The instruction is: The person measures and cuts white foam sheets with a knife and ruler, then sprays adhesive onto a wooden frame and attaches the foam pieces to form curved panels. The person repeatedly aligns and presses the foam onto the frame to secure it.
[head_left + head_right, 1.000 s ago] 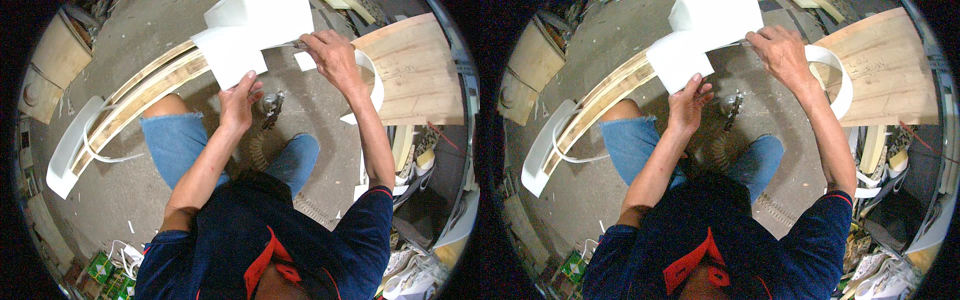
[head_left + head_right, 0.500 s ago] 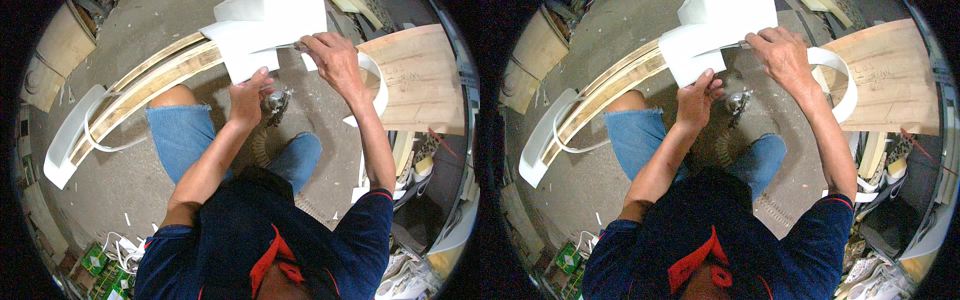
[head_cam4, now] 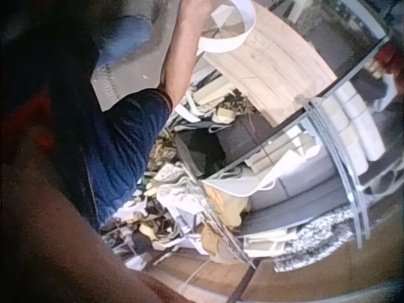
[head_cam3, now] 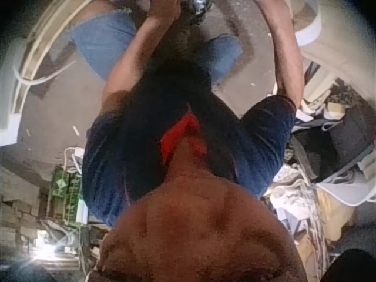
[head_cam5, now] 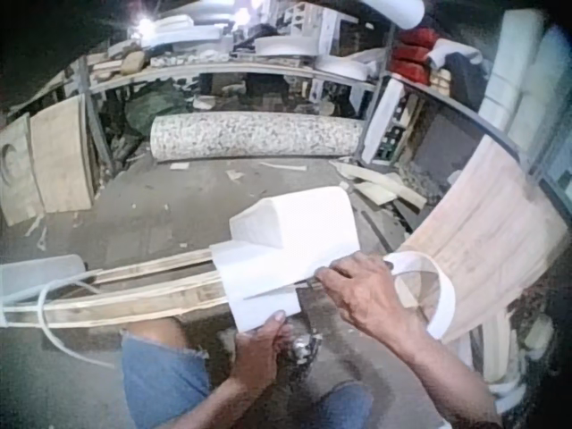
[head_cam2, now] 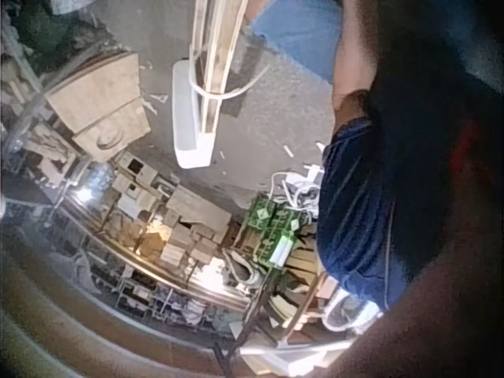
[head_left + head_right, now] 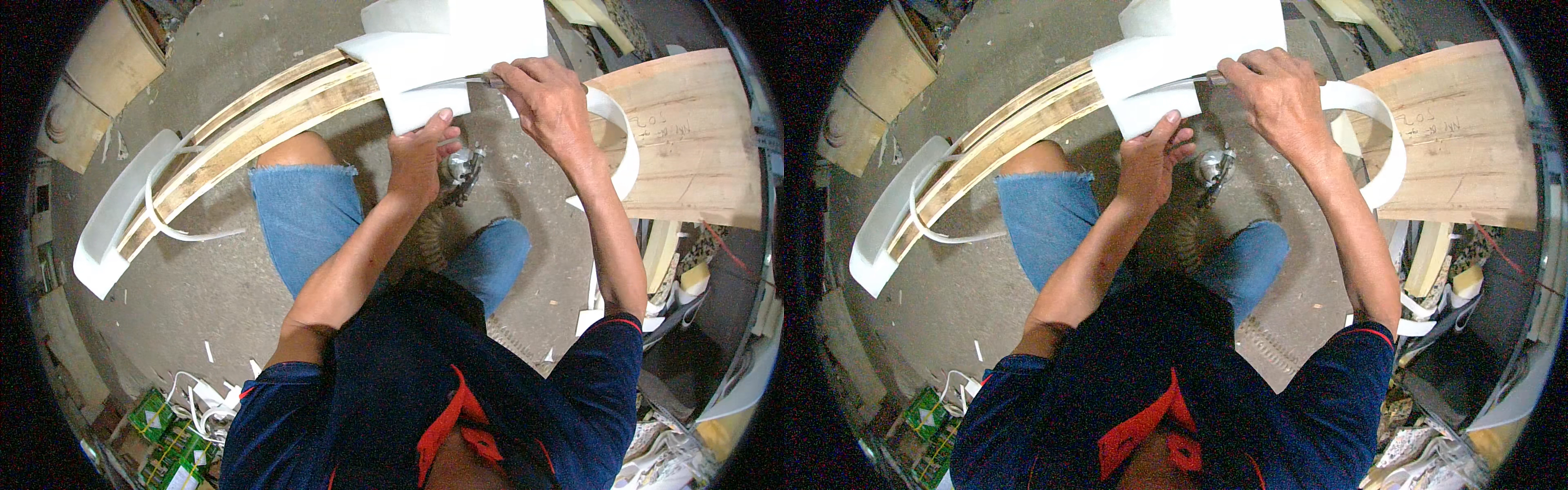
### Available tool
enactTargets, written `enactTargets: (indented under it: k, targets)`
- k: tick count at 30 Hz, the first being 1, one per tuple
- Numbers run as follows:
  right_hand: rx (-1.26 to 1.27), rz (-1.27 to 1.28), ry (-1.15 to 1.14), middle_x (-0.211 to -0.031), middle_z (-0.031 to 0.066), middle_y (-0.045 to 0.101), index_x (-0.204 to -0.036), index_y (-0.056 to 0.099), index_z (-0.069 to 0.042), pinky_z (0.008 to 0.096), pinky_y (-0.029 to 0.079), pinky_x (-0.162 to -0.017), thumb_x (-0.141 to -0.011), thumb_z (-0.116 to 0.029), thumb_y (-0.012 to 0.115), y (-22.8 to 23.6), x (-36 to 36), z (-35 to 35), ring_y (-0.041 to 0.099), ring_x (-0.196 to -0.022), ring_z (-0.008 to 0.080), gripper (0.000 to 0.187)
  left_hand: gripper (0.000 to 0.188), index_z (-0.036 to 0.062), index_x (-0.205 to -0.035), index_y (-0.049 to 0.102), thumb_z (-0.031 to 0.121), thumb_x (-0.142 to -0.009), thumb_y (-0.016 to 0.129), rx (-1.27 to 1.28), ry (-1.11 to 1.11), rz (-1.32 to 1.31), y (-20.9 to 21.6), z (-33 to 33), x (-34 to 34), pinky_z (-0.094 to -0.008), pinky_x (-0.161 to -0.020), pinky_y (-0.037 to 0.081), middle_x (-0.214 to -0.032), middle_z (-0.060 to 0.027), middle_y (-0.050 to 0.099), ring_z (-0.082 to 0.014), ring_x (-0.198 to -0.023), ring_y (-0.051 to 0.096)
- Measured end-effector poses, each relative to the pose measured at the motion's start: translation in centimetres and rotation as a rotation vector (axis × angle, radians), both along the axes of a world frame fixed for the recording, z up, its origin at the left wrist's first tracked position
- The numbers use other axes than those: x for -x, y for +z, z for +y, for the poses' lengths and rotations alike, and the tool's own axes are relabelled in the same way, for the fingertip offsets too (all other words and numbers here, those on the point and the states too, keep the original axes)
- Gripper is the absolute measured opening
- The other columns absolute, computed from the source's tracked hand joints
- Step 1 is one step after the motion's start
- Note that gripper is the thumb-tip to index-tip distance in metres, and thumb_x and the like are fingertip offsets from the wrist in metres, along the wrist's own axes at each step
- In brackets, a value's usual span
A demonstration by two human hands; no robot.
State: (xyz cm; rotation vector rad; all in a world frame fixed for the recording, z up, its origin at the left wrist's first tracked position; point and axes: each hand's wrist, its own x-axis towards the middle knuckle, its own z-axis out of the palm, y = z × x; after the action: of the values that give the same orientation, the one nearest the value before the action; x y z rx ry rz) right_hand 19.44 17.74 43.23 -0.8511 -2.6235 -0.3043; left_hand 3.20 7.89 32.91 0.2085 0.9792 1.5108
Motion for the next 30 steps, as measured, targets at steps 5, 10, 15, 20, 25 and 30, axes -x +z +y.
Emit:
enactTargets:
  k: [5,10,15,20,25,30]
  targets:
    - [-0.01,0.012,-0.012,-0.096,0.0028,0.066,-0.109,0.067,-0.017,0.0435,0.05,-0.075,-0.081,-0.012,0.066,0.0,1.5,-0.8,0.064,-0.094,0.0257,0.029,0.029,0.0022,-0.114,0.064,0.019,-0.092,0.072,-0.01,0.003,-0.003,-0.4,0.1,-0.2,-0.0291,-0.068,0.059,-0.101,-0.0054,0.068,-0.0153,-0.084,0.067]
    - [-0.036,-0.003,-0.009,-0.096,0.0029,0.066,-0.11,0.067,-0.017,0.0442,0.049,-0.077,-0.08,-0.011,0.065,0.3,1.4,-1.2,0.063,-0.094,0.0258,0.031,0.028,0.0019,-0.113,0.064,0.018,-0.092,0.072,-0.003,-0.008,-0.008,-0.7,0.1,-0.3,-0.0285,-0.067,0.058,-0.1,-0.0053,0.068,-0.0153,-0.084,0.067]
    - [-0.084,-0.001,-0.059,-0.102,0.0065,0.067,-0.114,0.068,-0.014,0.0444,0.047,-0.087,-0.078,-0.007,0.068,2.9,-3.9,-1.8,0.063,-0.098,0.0282,0.037,0.028,0.0031,-0.114,0.063,0.018,-0.092,0.071,0.057,-0.057,0.019,-1.6,-0.3,-0.8,-0.0294,-0.066,0.058,-0.101,-0.0056,0.068,-0.0163,-0.081,0.067]
    - [0.096,0.063,-0.465,-0.103,0.0146,0.067,-0.112,0.068,-0.005,0.0417,0.046,-0.087,-0.086,-0.005,0.068,1.5,-16.3,-5.9,0.061,-0.097,0.0345,0.026,0.028,0.0012,-0.108,0.068,0.022,-0.09,0.072,0.161,-0.423,0.254,-4.5,-2.9,-2.1,-0.033,-0.066,0.057,-0.092,-0.0079,0.071,-0.0171,-0.073,0.067]
    - [0.494,0.398,-1.004,-0.111,0.0246,0.068,-0.118,0.065,0.005,0.0412,0.05,-0.091,-0.094,-0.017,0.063,-12.2,-29.2,-16.0,0.066,-0.102,0.0359,0.033,0.041,0.0011,-0.083,0.073,0.042,-0.089,0.07,-0.227,-1.27,0.968,-2.4,-7.1,-2.6,-0.0419,-0.069,0.054,-0.075,-0.0156,0.071,-0.0254,-0.069,0.067]
    - [0.777,0.128,-1.482,-0.106,0.0299,0.067,-0.11,0.066,0.008,0.0486,0.05,-0.091,-0.087,-0.042,0.07,-25.2,-35.8,-30.4,0.065,-0.101,0.042,0.055,0.033,0.0061,-0.105,0.067,0.035,-0.09,0.069,-0.469,-0.538,1.249,7.5,-9.8,7.9,-0.0431,-0.082,0.054,-0.099,-0.015,0.07,-0.0334,-0.095,0.068]
